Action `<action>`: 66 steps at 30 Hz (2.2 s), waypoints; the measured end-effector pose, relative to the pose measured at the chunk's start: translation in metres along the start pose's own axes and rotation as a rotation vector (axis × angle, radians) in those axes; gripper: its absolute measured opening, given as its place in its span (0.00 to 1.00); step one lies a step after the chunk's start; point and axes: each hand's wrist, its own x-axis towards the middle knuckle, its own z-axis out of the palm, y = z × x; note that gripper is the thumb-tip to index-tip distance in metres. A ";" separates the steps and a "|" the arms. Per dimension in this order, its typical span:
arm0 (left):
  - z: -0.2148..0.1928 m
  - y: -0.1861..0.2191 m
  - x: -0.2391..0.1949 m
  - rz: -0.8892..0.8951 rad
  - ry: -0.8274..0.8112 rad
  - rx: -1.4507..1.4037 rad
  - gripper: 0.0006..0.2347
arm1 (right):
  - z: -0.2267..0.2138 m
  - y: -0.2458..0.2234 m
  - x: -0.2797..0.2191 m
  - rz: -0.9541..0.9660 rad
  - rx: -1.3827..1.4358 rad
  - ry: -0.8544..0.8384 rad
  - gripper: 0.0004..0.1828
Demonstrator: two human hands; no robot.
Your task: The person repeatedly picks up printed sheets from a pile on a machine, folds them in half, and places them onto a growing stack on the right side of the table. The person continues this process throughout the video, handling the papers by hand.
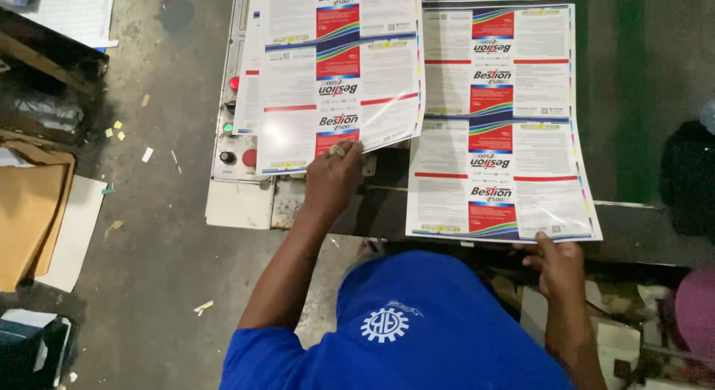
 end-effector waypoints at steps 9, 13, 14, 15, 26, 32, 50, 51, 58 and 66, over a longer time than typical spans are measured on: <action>-0.007 0.010 -0.005 0.003 0.018 -0.065 0.15 | 0.027 -0.021 0.083 -0.010 0.043 -0.065 0.21; -0.011 0.022 -0.013 0.088 0.067 -0.123 0.17 | 0.032 -0.019 0.064 0.018 -0.085 0.003 0.29; -0.007 0.029 -0.013 0.117 0.101 -0.182 0.16 | 0.039 -0.019 0.056 0.009 -0.134 -0.059 0.29; -0.004 0.036 -0.015 0.145 0.133 -0.243 0.14 | 0.044 -0.019 0.046 0.002 -0.184 -0.120 0.29; 0.066 0.102 -0.013 0.296 -0.082 -0.307 0.17 | 0.125 -0.038 0.022 -0.004 0.147 -0.350 0.20; 0.080 0.005 -0.004 0.120 -0.049 -0.071 0.17 | 0.062 -0.019 0.030 -0.117 0.059 -0.084 0.17; 0.030 -0.060 0.000 0.018 -0.037 0.138 0.11 | -0.022 0.007 -0.002 -0.062 -0.005 0.077 0.14; 0.020 -0.059 0.006 -0.015 -0.021 0.073 0.07 | -0.019 0.004 -0.005 -0.062 -0.002 0.076 0.15; -0.008 -0.023 0.012 0.058 0.208 -0.007 0.08 | -0.020 0.007 -0.007 -0.029 -0.034 0.022 0.14; 0.011 -0.012 -0.016 -0.093 0.059 -0.070 0.07 | 0.000 -0.006 0.041 -0.004 -0.148 -0.028 0.15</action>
